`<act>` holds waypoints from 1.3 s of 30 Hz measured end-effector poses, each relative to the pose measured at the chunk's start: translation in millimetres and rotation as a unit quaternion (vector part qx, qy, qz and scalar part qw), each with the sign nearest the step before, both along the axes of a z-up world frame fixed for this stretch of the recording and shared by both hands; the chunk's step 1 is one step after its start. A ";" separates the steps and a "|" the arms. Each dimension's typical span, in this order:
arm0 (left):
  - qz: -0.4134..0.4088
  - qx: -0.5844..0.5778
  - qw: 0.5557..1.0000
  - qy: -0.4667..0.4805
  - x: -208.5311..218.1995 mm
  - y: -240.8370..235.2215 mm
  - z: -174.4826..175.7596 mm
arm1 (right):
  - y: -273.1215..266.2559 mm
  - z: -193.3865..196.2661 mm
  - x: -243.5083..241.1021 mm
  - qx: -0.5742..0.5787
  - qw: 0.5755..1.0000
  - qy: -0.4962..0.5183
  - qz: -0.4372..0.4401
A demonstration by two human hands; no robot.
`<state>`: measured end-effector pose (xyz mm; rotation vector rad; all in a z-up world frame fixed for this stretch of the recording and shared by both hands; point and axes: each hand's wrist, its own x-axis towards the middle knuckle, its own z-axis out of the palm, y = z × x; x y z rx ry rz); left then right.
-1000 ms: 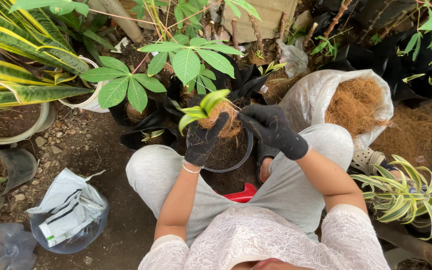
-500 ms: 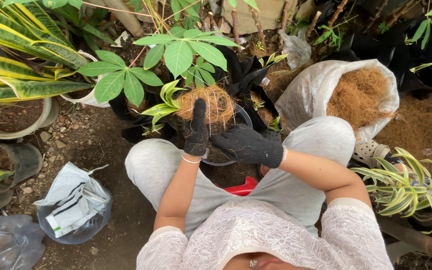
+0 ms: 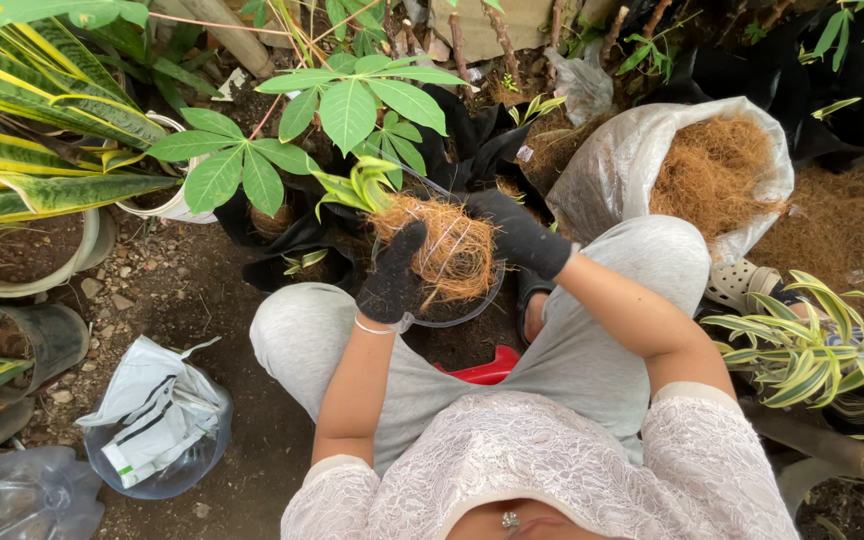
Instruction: The person wraps a small plant's root ball with coconut coir and secures it with white string. They adjust the coir around the roots, then tie the string multiple times to hold the material in place.
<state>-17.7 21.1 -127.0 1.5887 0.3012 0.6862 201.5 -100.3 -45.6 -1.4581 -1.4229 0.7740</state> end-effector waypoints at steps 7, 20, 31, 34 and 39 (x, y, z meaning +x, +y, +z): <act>0.038 -0.105 0.993 0.027 0.3 11.9 17.6 | 0.0 92.5 -3.4 0.004 0.992 -0.099 -0.074; 0.060 0.050 0.997 0.020 18.3 6.9 78.1 | -20.0 103.0 5.1 -0.018 0.990 0.068 -0.121; -0.030 -0.029 0.999 -0.028 11.4 -1.2 110.3 | -21.0 126.4 8.1 -0.044 0.941 0.302 -0.144; -0.014 0.017 0.999 -0.030 9.0 4.4 92.4 | -21.2 135.6 9.9 -0.042 0.942 0.289 -0.165; 0.036 -0.284 0.957 -0.040 -2.7 11.3 3.2 | -19.8 125.8 9.2 -0.074 0.934 0.310 -0.163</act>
